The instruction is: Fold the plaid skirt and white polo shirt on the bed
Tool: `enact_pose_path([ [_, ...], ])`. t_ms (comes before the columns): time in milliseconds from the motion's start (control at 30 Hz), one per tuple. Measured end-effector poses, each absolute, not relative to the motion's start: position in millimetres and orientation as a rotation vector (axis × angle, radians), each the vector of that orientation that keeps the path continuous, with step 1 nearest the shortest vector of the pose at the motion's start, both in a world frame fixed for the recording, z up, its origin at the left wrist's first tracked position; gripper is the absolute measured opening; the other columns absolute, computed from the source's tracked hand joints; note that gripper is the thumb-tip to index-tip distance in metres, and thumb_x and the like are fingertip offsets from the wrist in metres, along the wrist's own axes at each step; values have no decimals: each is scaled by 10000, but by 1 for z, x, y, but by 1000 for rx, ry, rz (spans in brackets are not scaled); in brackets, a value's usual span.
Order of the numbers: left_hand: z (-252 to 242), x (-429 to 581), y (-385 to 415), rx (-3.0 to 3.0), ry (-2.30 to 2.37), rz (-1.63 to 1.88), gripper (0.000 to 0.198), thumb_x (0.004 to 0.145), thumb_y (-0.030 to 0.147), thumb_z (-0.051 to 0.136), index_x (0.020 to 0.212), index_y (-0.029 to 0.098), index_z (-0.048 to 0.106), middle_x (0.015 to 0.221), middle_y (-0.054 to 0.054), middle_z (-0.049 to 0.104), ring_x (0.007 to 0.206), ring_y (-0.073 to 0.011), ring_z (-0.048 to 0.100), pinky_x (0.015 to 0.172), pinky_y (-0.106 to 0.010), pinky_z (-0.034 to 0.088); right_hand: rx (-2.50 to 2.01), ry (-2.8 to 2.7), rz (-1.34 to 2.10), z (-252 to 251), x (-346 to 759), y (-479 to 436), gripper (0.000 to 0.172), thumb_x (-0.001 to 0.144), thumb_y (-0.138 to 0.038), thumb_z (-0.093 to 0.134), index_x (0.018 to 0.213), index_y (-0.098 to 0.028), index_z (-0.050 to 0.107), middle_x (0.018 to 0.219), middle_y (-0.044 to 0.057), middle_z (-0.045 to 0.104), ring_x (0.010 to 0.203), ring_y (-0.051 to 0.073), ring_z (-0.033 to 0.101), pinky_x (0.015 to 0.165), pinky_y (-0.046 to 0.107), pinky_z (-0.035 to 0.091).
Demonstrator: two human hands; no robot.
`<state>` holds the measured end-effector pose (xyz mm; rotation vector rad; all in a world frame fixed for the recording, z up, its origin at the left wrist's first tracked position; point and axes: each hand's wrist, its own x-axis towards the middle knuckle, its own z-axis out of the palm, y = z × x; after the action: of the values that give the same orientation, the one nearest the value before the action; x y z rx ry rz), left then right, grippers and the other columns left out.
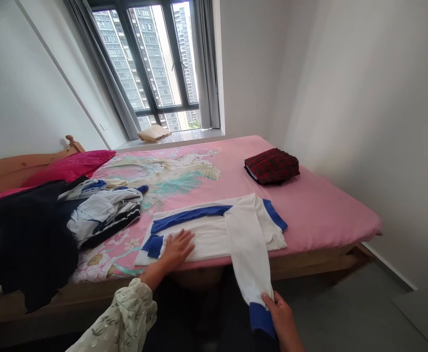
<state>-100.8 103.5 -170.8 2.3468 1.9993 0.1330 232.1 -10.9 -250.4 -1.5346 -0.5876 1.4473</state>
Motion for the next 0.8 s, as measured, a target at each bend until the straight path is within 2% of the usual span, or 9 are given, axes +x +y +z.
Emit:
enact_pose_path([
  [67, -159, -124, 110, 2239, 2182, 147, 445, 926, 415, 309, 1320, 301, 482, 1430, -42, 460, 1351, -253, 339, 1095, -533, 220, -1522, -561, 1472, -252, 232, -10, 448, 557, -469, 760, 870, -166, 655, 738, 37, 715, 693, 219, 661, 629, 285, 519],
  [167, -143, -157, 117, 2085, 2379, 103, 426, 916, 352, 298, 1207, 243, 590, 1268, -103, 596, 1210, -303, 481, 977, -522, 350, -1493, -535, 1492, -253, 231, -8, 458, 523, -464, 769, 843, -161, 644, 729, 25, 710, 663, 193, 643, 629, 267, 506],
  [300, -135, -177, 121, 2052, 2394, 7, 325, 820, 419, 461, 978, 257, 694, 1083, -92, 671, 1110, -335, 523, 908, -509, 369, -1491, -524, 1493, -255, 231, -7, 460, 526, -454, 769, 855, -160, 639, 711, 10, 705, 662, 178, 636, 631, 253, 497],
  [400, -131, -179, 124, 2097, 2328, -5, 267, 759, 431, 527, 867, 245, 686, 998, -68, 689, 1053, -300, 554, 885, -435, 382, -1482, -538, 1508, -258, 231, -8, 470, 562, -461, 757, 903, -161, 639, 729, 8, 709, 705, 186, 645, 658, 256, 499],
  [533, -126, -185, 124, 2154, 2242, 52, 277, 808, 411, 471, 961, 247, 635, 869, -14, 709, 857, -200, 634, 806, -324, 423, -1500, -576, 1500, -259, 232, -9, 461, 609, -474, 733, 933, -159, 641, 743, 13, 711, 714, 189, 644, 662, 264, 497],
  [600, -126, -189, 122, 2165, 2253, 88, 286, 811, 397, 481, 1004, 245, 628, 897, -17, 713, 863, -201, 642, 806, -322, 439, -1491, -584, 1493, -258, 232, -8, 446, 618, -473, 730, 925, -161, 644, 742, 11, 709, 712, 191, 644, 660, 267, 498],
  [667, -129, -188, 117, 2183, 2300, 141, 314, 814, 354, 482, 1065, 230, 623, 1010, -57, 701, 972, -241, 624, 857, -366, 445, -1482, -574, 1489, -257, 232, -8, 435, 610, -469, 735, 908, -163, 649, 740, 11, 708, 713, 195, 647, 658, 270, 502],
  [733, -136, -179, 112, 2247, 2309, 213, 367, 849, 300, 424, 1162, 210, 594, 1185, -97, 640, 1135, -262, 554, 955, -406, 413, -1472, -577, 1486, -256, 231, -9, 426, 610, -467, 735, 895, -160, 659, 741, 16, 707, 717, 202, 651, 661, 275, 508],
  [800, -146, -163, 106, 2370, 2219, 272, 418, 888, 280, 359, 1259, 221, 542, 1361, -81, 525, 1288, -237, 433, 1070, -398, 324, -1469, -598, 1467, -254, 231, -8, 416, 614, -465, 731, 885, -155, 671, 738, 26, 707, 717, 212, 657, 661, 285, 514],
])
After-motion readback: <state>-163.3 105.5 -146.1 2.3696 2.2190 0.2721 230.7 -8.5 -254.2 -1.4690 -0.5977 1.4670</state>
